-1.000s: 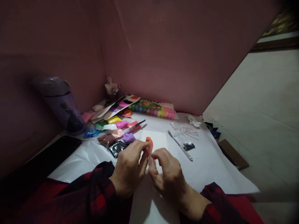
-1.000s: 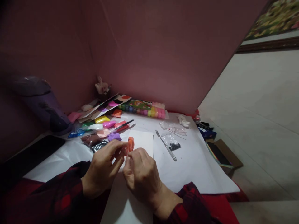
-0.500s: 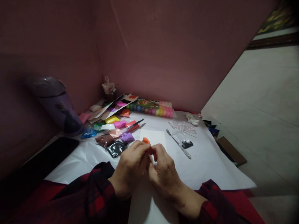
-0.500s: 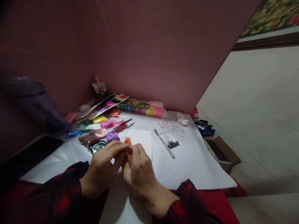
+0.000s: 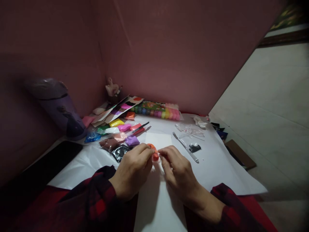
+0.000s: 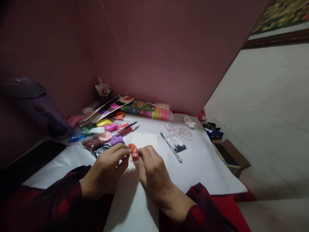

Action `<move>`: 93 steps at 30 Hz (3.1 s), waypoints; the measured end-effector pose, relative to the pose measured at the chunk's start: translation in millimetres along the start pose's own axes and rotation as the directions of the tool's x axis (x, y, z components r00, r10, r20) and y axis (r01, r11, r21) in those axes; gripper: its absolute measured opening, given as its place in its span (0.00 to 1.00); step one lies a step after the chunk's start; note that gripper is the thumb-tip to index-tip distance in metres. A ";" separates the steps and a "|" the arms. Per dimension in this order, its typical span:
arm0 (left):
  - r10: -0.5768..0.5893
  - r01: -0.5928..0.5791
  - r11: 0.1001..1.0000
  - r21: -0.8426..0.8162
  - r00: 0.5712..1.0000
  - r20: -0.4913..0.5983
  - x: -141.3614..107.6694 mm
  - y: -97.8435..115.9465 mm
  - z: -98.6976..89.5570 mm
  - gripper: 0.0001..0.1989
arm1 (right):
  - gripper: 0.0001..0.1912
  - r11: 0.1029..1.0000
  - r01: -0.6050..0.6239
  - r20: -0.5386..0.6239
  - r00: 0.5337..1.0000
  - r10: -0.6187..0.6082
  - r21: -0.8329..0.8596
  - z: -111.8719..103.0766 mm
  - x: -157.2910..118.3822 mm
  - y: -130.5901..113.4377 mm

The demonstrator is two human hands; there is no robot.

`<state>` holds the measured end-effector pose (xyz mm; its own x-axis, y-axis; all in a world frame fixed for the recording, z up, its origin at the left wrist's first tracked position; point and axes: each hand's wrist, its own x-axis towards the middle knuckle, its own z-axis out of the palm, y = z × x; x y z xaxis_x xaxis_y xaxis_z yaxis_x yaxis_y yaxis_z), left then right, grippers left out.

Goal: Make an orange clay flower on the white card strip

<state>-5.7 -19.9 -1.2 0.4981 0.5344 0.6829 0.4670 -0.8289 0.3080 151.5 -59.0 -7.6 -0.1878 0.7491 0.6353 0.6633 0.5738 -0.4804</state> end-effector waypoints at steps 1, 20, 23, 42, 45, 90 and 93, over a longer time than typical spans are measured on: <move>-0.005 0.005 1.000 -0.005 1.000 0.027 0.0 0.3 -0.8 0.09 | 0.08 1.000 -0.001 0.015 1.000 0.001 0.009 -1.7 0.7 0.0; -0.349 0.821 0.159 -0.549 0.566 0.746 16.4 1.1 -17.4 0.10 | 0.11 0.958 -0.219 0.234 0.957 0.173 0.185 -26.2 13.1 3.5; -0.354 0.813 -0.027 -0.582 0.536 0.766 12.9 -1.3 -14.3 0.12 | 0.10 0.961 -0.209 0.204 0.964 0.171 0.182 -25.2 11.0 4.1; -0.381 0.756 -0.041 -0.653 0.592 0.710 13.2 6.0 -12.4 0.13 | 0.19 0.991 0.008 -0.064 0.998 0.000 0.133 -16.2 -0.9 5.2; -0.368 0.740 -0.048 -0.671 0.611 0.701 13.0 7.3 -11.7 0.12 | 0.17 0.967 -0.079 -0.094 0.990 0.105 0.242 -18.5 2.4 7.2; -0.450 0.695 -0.129 -0.707 0.595 0.666 10.5 10.5 -7.5 0.10 | 0.11 0.990 0.002 -0.130 0.991 0.016 0.139 -12.6 -9.6 -2.3; -0.472 0.707 -0.098 -0.700 0.586 0.658 9.1 11.0 -6.8 0.13 | 0.08 0.989 -0.025 -0.081 0.996 0.037 0.145 -11.9 -7.3 -2.0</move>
<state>-1.0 -25.3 13.0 0.5529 0.8133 -0.1810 -0.2054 0.3436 0.9164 160.1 -69.6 -4.1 -0.1040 0.7402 0.6643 0.5559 0.5972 -0.5783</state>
